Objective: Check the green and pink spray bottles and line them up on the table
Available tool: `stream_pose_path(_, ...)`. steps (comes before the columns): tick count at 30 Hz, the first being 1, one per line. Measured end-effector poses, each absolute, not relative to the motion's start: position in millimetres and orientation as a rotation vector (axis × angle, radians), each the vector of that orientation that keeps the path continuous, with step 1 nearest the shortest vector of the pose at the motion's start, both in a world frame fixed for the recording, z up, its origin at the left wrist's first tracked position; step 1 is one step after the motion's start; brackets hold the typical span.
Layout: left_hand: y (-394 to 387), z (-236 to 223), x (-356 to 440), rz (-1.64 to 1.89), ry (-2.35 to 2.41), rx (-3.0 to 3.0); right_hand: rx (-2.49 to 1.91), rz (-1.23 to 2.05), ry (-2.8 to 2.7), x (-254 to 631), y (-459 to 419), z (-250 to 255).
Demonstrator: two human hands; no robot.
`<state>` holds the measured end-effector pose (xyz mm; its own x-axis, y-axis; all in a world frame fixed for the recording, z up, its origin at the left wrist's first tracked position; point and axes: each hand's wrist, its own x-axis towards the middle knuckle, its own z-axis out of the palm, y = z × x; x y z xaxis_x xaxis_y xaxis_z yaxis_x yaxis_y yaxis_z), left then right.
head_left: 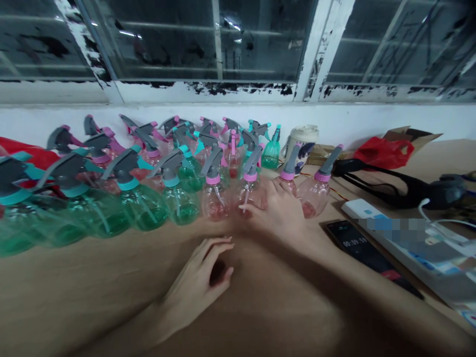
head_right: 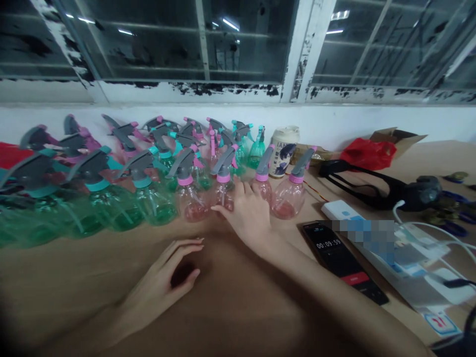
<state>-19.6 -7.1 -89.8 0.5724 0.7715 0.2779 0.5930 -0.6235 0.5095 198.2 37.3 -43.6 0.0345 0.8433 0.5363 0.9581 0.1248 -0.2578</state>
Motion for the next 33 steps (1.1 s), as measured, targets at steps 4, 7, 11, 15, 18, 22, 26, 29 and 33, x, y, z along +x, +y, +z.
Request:
stream_pose_path(4,-5.7,-87.4,-20.0,0.735,1.112,2.449,-1.661,-0.307,-1.727,228.9,15.9,-38.7)
stream_pose_path(7,-5.8,-83.1,-17.2,0.751,1.099,2.455,-1.735,-0.33,-1.61,254.1,8.7,-38.5)
stream_pose_path(11,-10.6,-73.1,-10.1,0.778,1.097,2.454,-1.863,-0.271,-1.553,265.9,16.4,-40.3)
stream_pose_path(15,-18.9,-63.8,-5.4,0.821,1.046,2.476,-1.935,-0.177,-1.591,257.1,33.2,-39.3)
stream_pose_path(18,-24.2,-59.7,-4.9,0.838,1.015,2.481,-1.982,-0.153,-1.592,251.6,40.2,-37.1)
stream_pose_path(22,-27.7,-54.9,-5.3,0.84,1.045,2.434,-1.984,-0.177,-1.601,249.3,30.1,-37.8)
stream_pose_path(26,-24.1,-49.0,-1.5,0.809,1.154,2.292,-1.967,-0.262,-1.696,240.3,-4.0,-43.9)
stream_pose_path(29,-16.9,-44.0,5.6,0.823,1.133,2.149,-1.838,-0.32,-1.828,225.1,-34.3,-46.8)
stream_pose_path(33,-12.0,-30.4,15.9,0.837,1.016,2.056,-1.608,-0.305,-1.977,197.4,-59.4,-47.2)
